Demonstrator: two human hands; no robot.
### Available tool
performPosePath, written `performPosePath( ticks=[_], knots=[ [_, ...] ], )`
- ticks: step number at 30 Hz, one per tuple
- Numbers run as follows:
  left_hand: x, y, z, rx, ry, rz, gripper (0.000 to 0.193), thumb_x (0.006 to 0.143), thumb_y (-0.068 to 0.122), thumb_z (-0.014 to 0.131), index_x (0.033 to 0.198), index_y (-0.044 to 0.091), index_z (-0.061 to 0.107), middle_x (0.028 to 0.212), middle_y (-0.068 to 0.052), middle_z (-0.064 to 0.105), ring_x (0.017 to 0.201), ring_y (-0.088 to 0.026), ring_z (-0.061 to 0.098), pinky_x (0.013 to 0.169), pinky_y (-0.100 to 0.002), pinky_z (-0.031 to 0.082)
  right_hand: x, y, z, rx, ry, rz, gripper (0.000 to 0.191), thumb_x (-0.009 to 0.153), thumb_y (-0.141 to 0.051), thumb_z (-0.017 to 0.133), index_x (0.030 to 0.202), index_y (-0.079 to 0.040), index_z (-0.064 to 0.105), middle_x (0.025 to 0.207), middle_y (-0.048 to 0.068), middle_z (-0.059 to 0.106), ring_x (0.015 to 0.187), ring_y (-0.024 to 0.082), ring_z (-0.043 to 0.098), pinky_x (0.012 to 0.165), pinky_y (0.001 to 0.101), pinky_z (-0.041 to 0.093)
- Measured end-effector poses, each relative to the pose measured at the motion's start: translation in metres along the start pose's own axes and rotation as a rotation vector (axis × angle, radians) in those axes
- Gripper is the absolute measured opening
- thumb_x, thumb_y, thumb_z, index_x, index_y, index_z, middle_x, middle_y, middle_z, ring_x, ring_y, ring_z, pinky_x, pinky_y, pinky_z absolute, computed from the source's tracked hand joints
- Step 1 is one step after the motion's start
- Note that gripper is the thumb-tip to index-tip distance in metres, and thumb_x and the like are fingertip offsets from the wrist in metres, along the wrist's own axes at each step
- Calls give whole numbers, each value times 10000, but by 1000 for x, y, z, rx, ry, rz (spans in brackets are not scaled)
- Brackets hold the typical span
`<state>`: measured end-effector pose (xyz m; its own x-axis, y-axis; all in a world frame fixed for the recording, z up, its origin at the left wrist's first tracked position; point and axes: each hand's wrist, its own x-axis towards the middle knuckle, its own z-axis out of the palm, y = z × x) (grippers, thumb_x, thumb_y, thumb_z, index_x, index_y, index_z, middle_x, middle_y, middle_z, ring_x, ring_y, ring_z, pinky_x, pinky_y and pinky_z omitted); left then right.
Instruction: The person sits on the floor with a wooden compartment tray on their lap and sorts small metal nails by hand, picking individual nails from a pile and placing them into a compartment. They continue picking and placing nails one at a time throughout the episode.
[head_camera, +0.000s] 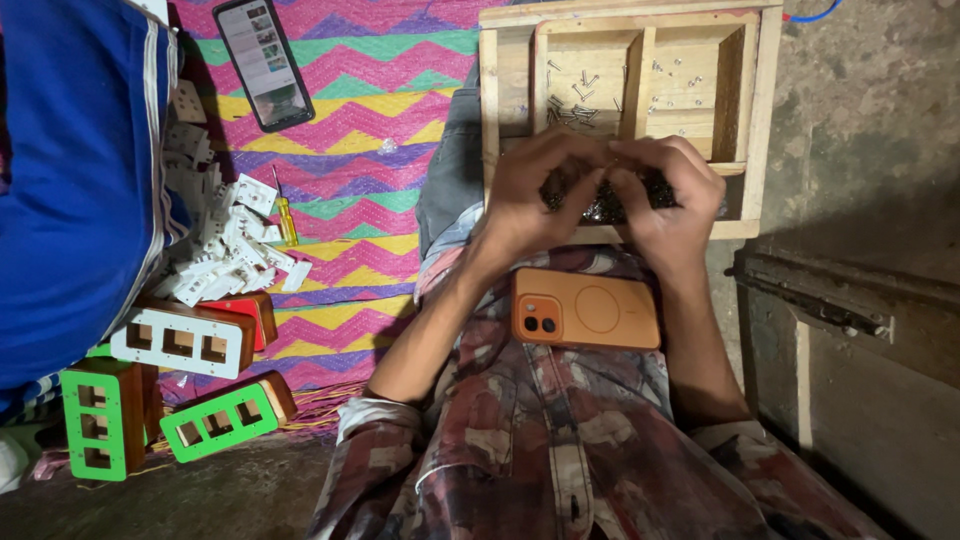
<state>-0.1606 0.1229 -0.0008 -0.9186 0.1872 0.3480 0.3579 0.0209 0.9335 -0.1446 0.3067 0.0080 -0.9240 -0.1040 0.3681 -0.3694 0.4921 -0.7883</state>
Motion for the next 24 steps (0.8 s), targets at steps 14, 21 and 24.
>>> performPosePath(
  ticks=[14,21,24],
  knots=[
    [-1,2,1,27,-12,-56,124,915,30,745,1015,49,674,912,-36,672,706,-106,655,633,-263,518,-13,25,0,100,85,43,132,959,115,647,1042,19,683,1014,126,705,897,190,705,748,277,568],
    [-3,-4,5,37,55,-68,116,942,43,743,1042,54,686,901,-40,680,688,-83,659,617,-246,524,-22,28,7,81,385,108,95,1110,26,666,1204,26,673,1127,101,620,937,145,613,829,256,518],
    [-3,-5,6,19,80,-94,114,949,60,748,1044,46,686,897,-37,682,676,-60,645,599,-231,512,-18,20,8,-36,375,55,131,1135,13,644,1264,16,671,1274,114,615,1115,165,620,974,281,530]
  ],
)
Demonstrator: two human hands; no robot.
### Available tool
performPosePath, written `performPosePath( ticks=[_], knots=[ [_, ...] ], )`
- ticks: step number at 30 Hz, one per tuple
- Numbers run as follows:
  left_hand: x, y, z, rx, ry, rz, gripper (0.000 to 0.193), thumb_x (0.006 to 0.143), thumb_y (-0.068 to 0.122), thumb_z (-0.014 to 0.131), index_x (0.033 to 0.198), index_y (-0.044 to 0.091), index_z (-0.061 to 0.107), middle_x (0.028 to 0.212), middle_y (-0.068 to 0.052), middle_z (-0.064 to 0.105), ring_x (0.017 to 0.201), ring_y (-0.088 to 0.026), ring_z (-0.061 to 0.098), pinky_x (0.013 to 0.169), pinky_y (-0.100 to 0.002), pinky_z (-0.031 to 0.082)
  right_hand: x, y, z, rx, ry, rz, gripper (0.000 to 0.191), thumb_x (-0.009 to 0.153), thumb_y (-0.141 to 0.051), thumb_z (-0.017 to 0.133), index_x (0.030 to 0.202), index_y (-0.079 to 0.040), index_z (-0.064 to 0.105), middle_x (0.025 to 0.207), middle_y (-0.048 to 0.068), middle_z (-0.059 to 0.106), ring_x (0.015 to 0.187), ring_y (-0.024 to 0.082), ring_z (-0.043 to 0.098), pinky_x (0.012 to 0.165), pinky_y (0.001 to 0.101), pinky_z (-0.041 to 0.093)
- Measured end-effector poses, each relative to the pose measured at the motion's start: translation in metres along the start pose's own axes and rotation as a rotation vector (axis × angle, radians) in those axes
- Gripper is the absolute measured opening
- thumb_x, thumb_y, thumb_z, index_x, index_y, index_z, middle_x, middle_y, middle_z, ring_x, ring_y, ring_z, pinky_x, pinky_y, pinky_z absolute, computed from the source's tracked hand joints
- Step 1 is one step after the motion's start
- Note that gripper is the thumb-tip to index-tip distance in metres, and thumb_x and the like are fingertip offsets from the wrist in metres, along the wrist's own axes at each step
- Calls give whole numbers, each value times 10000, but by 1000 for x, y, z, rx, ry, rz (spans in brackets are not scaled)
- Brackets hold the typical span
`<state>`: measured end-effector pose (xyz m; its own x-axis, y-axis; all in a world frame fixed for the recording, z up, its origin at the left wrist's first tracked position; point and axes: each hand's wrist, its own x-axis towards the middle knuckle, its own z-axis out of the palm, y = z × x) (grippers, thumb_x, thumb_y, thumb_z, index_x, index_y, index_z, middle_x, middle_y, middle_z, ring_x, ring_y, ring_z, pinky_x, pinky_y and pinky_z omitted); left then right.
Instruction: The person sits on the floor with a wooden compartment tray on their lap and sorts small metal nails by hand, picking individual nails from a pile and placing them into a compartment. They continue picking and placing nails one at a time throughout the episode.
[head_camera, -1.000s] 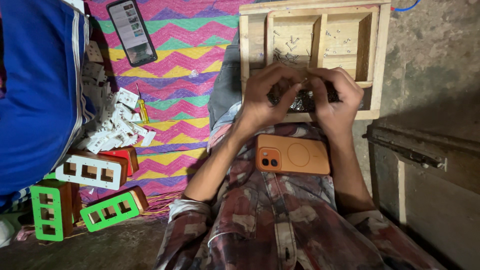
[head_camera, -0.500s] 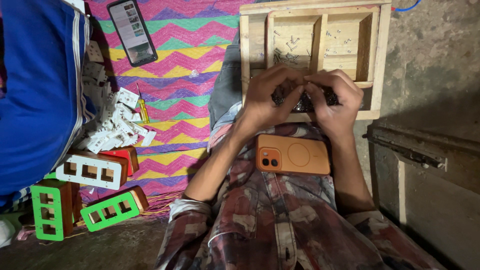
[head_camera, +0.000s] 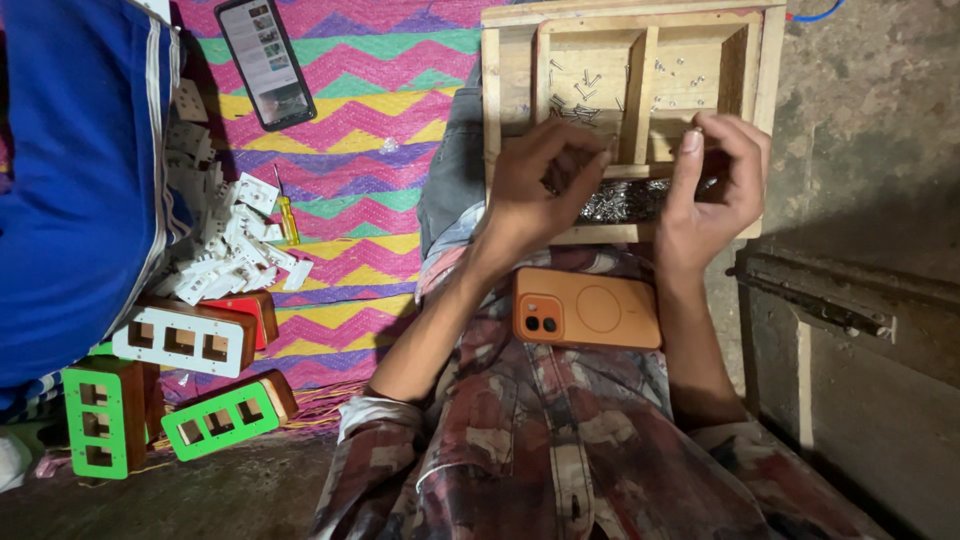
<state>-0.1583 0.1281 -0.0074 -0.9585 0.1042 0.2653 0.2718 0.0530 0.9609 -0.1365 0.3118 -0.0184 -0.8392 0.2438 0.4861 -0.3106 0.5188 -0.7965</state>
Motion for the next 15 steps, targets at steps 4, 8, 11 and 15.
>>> performPosePath(
  ticks=[4,8,11,15],
  knots=[
    [2,-2,2,-45,10,-73,99,965,92,764,1021,49,695,875,-15,670,678,-34,617,588,-215,503,5,-1,3,-22,48,-24,210,1137,10,606,1342,12,651,1352,129,583,1201,186,601,1039,307,524],
    [2,-4,3,-50,13,-101,95,967,102,767,1013,55,699,872,0,669,687,-23,603,598,-206,503,1,1,1,37,72,12,189,1145,19,597,1325,8,653,1291,120,577,1162,173,607,1019,309,529],
    [1,-7,2,-58,28,-104,91,970,104,768,1014,62,700,871,7,658,696,-23,588,603,-206,489,10,-2,-3,117,-46,144,100,1082,-15,617,1134,-17,703,1076,90,688,927,167,663,826,313,546],
    [0,-15,2,-47,91,-141,107,974,144,779,1008,75,706,849,13,639,690,-29,568,598,-213,470,23,-37,-23,10,-658,-18,124,1006,-69,687,1117,-14,693,1082,95,721,1005,241,721,898,364,579]
  ],
)
